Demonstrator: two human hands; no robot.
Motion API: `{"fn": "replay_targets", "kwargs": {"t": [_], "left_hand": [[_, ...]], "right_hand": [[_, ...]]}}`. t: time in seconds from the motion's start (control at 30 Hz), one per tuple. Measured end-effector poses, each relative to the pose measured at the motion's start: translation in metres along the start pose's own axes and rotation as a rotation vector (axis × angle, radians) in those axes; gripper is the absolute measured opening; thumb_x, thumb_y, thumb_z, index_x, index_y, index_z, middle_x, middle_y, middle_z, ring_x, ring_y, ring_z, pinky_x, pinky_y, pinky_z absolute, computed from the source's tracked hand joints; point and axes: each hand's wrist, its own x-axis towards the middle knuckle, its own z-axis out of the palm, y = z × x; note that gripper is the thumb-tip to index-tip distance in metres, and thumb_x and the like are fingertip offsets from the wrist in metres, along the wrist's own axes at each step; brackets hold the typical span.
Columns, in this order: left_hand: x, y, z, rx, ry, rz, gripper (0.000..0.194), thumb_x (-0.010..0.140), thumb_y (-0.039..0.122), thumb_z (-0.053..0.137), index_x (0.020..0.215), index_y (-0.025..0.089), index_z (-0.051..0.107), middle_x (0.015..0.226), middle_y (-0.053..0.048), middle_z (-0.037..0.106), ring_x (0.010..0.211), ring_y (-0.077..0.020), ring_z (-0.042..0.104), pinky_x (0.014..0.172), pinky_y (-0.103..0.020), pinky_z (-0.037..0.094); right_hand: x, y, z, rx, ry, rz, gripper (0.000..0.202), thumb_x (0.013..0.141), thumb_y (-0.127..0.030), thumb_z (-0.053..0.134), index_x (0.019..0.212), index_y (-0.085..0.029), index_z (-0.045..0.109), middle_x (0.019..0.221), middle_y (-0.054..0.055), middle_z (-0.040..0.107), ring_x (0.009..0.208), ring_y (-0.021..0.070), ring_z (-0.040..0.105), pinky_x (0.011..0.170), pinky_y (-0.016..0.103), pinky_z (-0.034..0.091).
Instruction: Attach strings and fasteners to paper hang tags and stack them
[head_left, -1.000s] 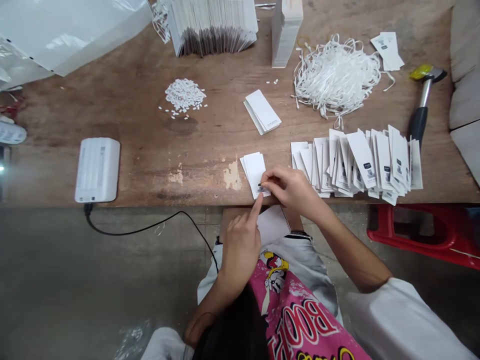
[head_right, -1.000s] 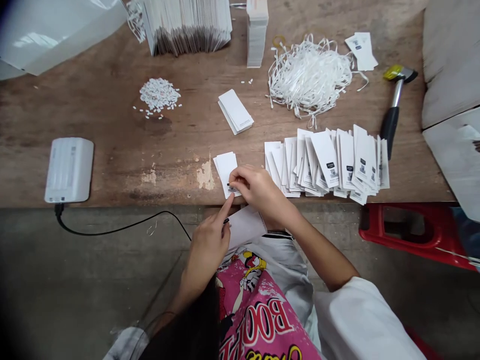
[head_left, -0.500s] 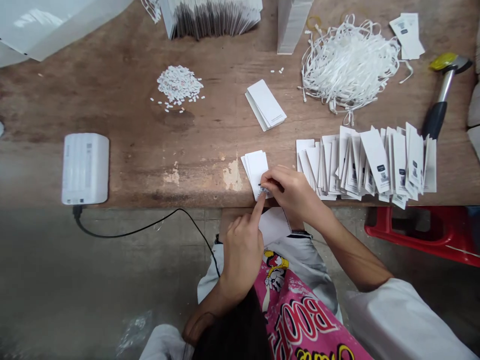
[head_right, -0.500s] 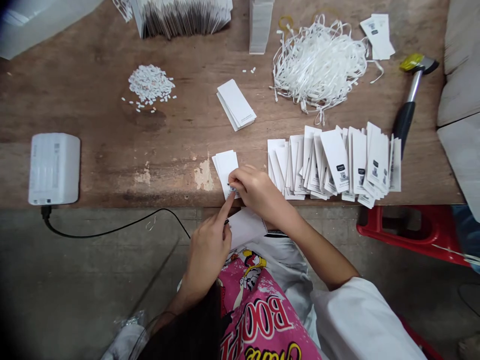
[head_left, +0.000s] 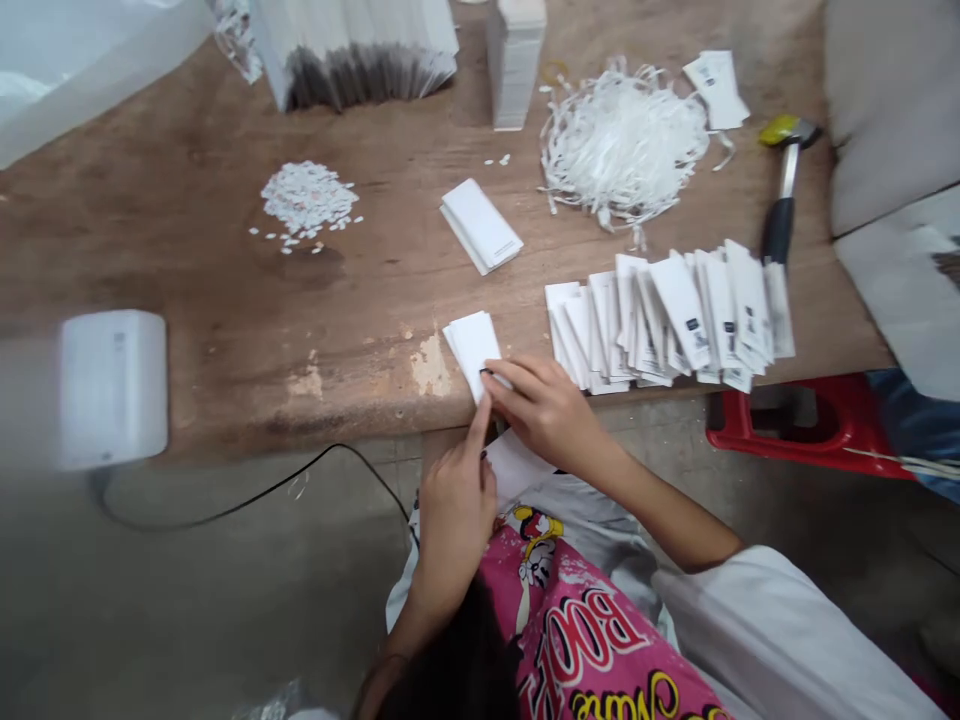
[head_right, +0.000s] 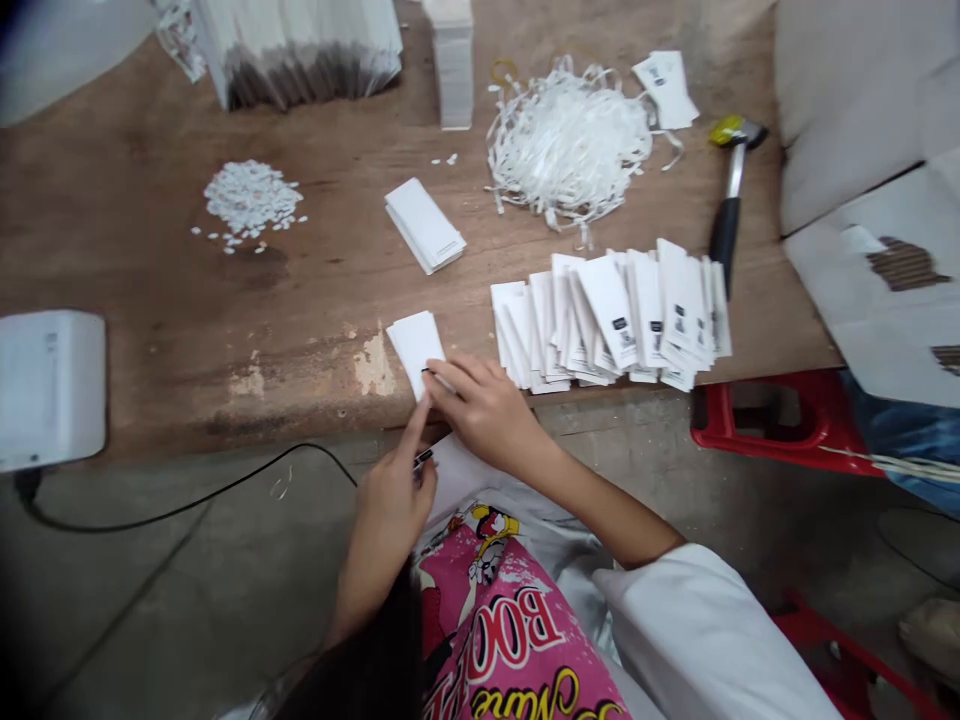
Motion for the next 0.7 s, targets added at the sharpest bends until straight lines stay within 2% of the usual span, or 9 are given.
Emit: {"fn": "replay_targets", "kwargs": {"t": [0.13,0.23,0.33,0.37,0.43,0.5,0.53,0.6,0.7], "left_hand": [[-0.009,-0.012,-0.001,-0.067,0.115,-0.173,0.074,0.085,0.018,0.053,0.151,0.029,0.022,0.095,-0.002,0.073,0.075,-0.0188,0.069,0.063,-0.025,0.048],[-0.013,-0.019,-0.004,-0.086,0.133,-0.230,0.075,0.084,0.022,0.055,0.151,0.030,0.023,0.091,0.000,0.073,0.069,-0.0165,0.068,0.059,-0.023,0.046],[-0.016,-0.017,-0.008,-0.117,0.141,-0.270,0.074,0.084,0.025,0.055,0.151,0.031,0.024,0.092,0.001,0.073,0.070,-0.0159,0.069,0.059,-0.022,0.046],[-0.017,-0.016,-0.008,-0.123,0.140,-0.277,0.074,0.084,0.026,0.055,0.151,0.031,0.024,0.092,0.001,0.073,0.071,-0.0162,0.069,0.060,-0.023,0.047],[-0.019,-0.012,-0.009,-0.133,0.131,-0.282,0.073,0.084,0.028,0.055,0.150,0.031,0.024,0.092,0.001,0.073,0.074,-0.0167,0.070,0.063,-0.024,0.048],[-0.020,-0.009,-0.007,-0.144,0.134,-0.283,0.073,0.084,0.029,0.055,0.150,0.031,0.024,0.093,0.001,0.073,0.077,-0.0168,0.070,0.066,-0.025,0.049],[-0.021,-0.008,-0.007,-0.148,0.135,-0.284,0.071,0.085,0.030,0.055,0.149,0.031,0.026,0.094,0.001,0.074,0.078,-0.0169,0.071,0.067,-0.025,0.049],[-0.023,-0.009,-0.006,-0.160,0.120,-0.262,0.059,0.085,0.031,0.055,0.143,0.030,0.040,0.097,0.001,0.074,0.082,-0.0177,0.071,0.070,-0.026,0.050],[-0.025,-0.008,-0.007,-0.211,0.057,-0.119,0.030,0.085,0.032,0.056,0.113,0.028,0.066,0.102,0.000,0.074,0.094,-0.0191,0.070,0.079,-0.027,0.050]], "right_hand": [[-0.001,0.005,0.001,-0.078,0.013,-0.062,0.023,0.095,-0.022,0.050,0.113,-0.014,0.062,0.125,0.008,0.062,0.114,0.0228,0.051,0.088,0.037,0.042],[0.003,0.007,-0.005,-0.127,0.062,-0.095,0.019,0.095,-0.023,0.051,0.106,-0.016,0.065,0.115,0.006,0.065,0.107,0.0218,0.053,0.081,0.035,0.041],[0.006,0.006,-0.021,-0.147,0.163,-0.138,0.018,0.094,-0.021,0.051,0.104,-0.016,0.066,0.100,0.005,0.066,0.091,0.0183,0.055,0.073,0.033,0.041],[0.004,0.006,-0.030,-0.138,0.243,-0.149,0.019,0.095,-0.020,0.050,0.105,-0.016,0.066,0.096,0.005,0.066,0.087,0.0170,0.055,0.071,0.033,0.041],[-0.005,0.011,-0.050,-0.112,0.489,-0.104,0.023,0.094,-0.016,0.049,0.111,-0.018,0.064,0.090,0.005,0.064,0.081,0.0158,0.055,0.069,0.032,0.043],[-0.022,0.025,-0.070,-0.143,0.753,0.047,0.031,0.091,-0.011,0.052,0.118,-0.022,0.063,0.089,0.005,0.063,0.082,0.0168,0.058,0.070,0.033,0.046],[-0.033,0.034,-0.079,-0.211,0.824,0.131,0.037,0.089,-0.007,0.054,0.119,-0.027,0.063,0.089,0.004,0.063,0.083,0.0174,0.059,0.071,0.033,0.047],[-0.055,0.054,-0.094,-0.307,0.787,0.228,0.039,0.087,-0.006,0.057,0.116,-0.032,0.065,0.093,0.004,0.066,0.087,0.0192,0.062,0.075,0.036,0.049],[-0.080,0.068,-0.107,-0.308,0.506,0.273,0.034,0.084,-0.014,0.066,0.115,-0.028,0.066,0.112,0.006,0.069,0.106,0.0256,0.060,0.090,0.045,0.049]]}}
